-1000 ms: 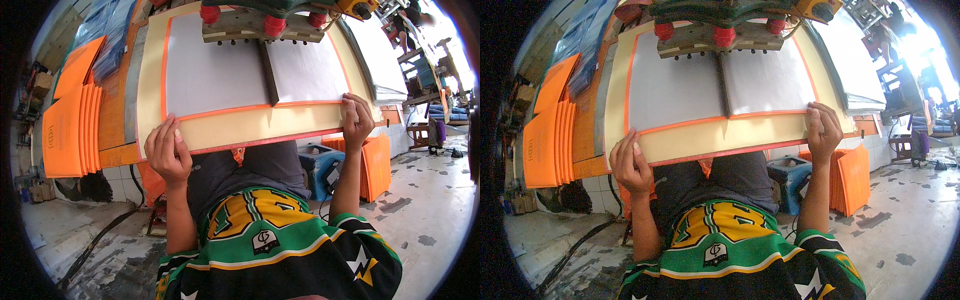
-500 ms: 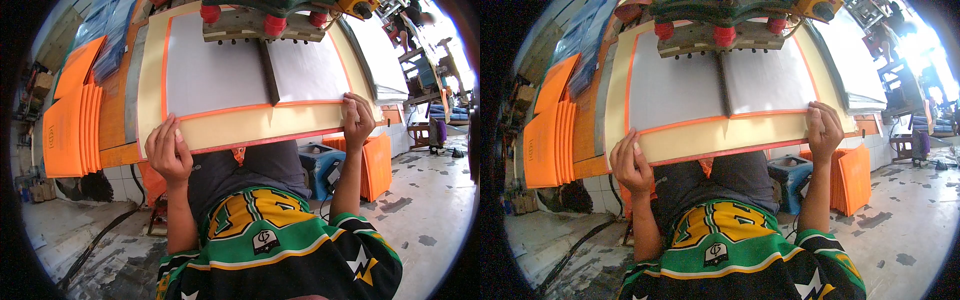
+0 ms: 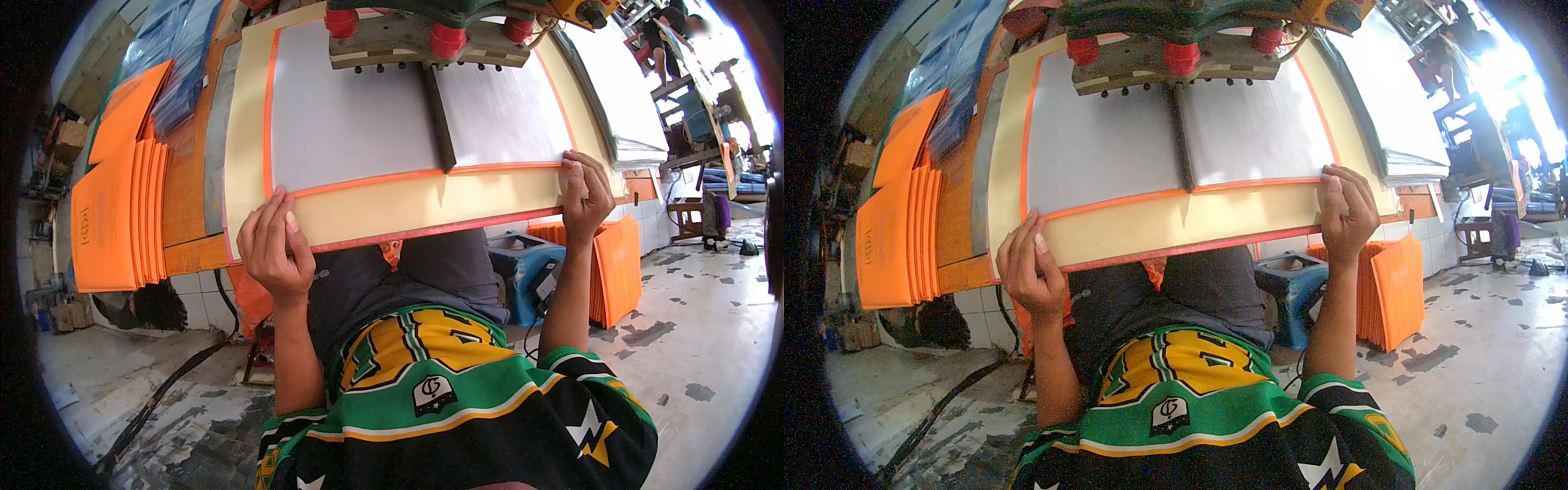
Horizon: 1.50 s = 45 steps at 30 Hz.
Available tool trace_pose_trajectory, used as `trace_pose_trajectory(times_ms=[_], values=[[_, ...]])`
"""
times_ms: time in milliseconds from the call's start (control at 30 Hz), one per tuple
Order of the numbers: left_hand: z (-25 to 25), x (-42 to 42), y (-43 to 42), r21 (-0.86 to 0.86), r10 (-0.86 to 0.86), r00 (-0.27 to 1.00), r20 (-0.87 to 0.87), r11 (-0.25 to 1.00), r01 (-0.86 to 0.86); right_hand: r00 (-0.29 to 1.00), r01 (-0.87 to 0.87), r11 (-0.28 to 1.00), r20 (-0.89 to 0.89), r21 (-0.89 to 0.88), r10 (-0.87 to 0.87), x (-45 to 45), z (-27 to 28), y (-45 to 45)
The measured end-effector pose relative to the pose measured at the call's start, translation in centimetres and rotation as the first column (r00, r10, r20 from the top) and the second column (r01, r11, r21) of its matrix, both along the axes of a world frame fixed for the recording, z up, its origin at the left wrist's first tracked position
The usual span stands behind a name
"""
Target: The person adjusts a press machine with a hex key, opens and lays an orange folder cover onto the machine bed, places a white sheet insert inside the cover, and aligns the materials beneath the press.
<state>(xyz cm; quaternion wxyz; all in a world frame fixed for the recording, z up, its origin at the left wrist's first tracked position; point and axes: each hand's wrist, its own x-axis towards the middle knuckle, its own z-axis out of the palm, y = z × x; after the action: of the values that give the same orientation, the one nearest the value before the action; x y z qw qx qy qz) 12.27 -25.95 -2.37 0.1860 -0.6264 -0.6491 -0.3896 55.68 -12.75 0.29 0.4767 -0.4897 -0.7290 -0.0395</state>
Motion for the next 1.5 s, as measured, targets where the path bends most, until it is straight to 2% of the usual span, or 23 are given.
trace_pose_trajectory(times_ms=[1500], values=[[0.08,0.02,0.1,0.008,0.004,1.0,0.002,1.0,-0.004,1.0,0.008,1.0,-0.019,0.017,-0.008,-0.43,0.32,-0.03]])
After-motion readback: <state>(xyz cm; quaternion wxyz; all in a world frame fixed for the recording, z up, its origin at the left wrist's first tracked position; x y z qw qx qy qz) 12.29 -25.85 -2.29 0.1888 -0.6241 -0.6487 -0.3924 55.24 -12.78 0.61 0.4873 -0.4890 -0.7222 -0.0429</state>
